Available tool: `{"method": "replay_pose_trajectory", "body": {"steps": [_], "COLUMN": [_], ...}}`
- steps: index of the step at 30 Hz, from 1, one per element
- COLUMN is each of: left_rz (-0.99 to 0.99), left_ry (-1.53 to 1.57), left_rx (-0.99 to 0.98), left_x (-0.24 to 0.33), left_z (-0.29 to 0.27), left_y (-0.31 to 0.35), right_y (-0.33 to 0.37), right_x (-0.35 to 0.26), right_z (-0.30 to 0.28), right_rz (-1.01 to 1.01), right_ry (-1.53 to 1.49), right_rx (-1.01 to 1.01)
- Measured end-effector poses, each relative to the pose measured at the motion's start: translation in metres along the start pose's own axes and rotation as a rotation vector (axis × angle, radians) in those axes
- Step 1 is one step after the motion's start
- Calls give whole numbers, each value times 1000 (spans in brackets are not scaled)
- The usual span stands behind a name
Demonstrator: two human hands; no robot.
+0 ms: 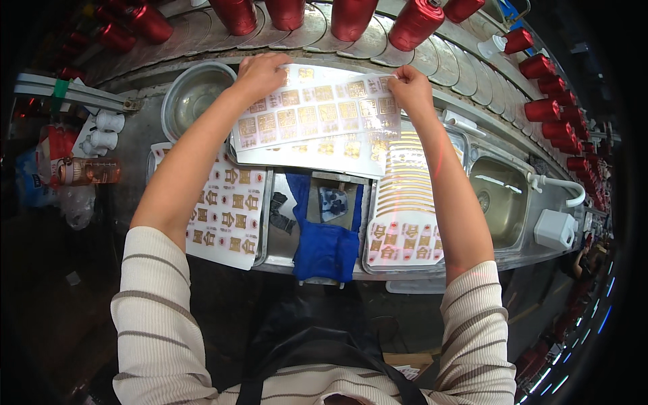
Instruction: The person washes a stack of printed paper sheets in a sink, repeatedly submerging and agitating them under running water. They then lift the wet sheets, separate them, and place them into a metal tray on the counter.
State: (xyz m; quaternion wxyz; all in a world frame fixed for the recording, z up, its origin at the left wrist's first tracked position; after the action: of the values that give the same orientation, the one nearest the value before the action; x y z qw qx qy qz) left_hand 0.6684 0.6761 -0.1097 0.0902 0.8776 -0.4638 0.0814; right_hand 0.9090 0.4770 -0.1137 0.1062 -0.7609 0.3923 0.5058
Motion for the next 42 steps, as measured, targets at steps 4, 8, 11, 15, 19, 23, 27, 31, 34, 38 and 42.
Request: {"method": "replay_pose_trajectory", "body": {"steps": [4, 8, 11, 15, 19, 23, 27, 31, 34, 38, 42], "left_rz": [-1, -23, 3, 56, 38, 62, 103, 62, 55, 35, 19], "left_ry": [-19, -41, -22, -17, 15, 66, 89, 158, 144, 127, 14], "left_rx": [-14, -39, 45, 61, 24, 65, 131, 40, 55, -2, -93], "left_x": [5, 4, 14, 21, 19, 19, 18, 17, 22, 18, 19], "left_z": [-4, -3, -3, 0, 3, 0, -1, 2, 1, 2, 9], "left_y": [0, -3, 0, 3, 2, 7, 10, 0, -6, -7, -11], "right_y": [6, 20, 15, 13, 8, 9, 4, -7, -14, -5, 13], "right_x": [3, -10, 6, 22, 18, 8, 7, 25, 34, 30, 44], "right_z": [-6, -10, -9, 8, 14, 25, 24, 24, 21, 16, 17], "right_rz": [85, -7, -128, -80, -44, 87, -89, 123, 125, 278, 560], "right_ry": [88, 113, 70, 40, 13, 26, 56, -160, -162, -228, -568], "right_rx": [-55, -14, 21, -128, -125, -183, -119, -168, -195, -168, -166]}}
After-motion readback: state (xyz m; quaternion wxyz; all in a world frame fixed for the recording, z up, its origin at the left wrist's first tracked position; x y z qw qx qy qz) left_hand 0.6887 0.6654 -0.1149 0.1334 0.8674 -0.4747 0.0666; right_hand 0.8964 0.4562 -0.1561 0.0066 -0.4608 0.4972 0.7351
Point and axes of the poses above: each hand's wrist, its own y-axis away from the middle knuckle, its own z-axis out of the palm, x = y × z, the point moved 7 cm from there along -y, towards the middle knuckle, and after that the axes turned 14 degrees about -y, right-handed, at the moved point
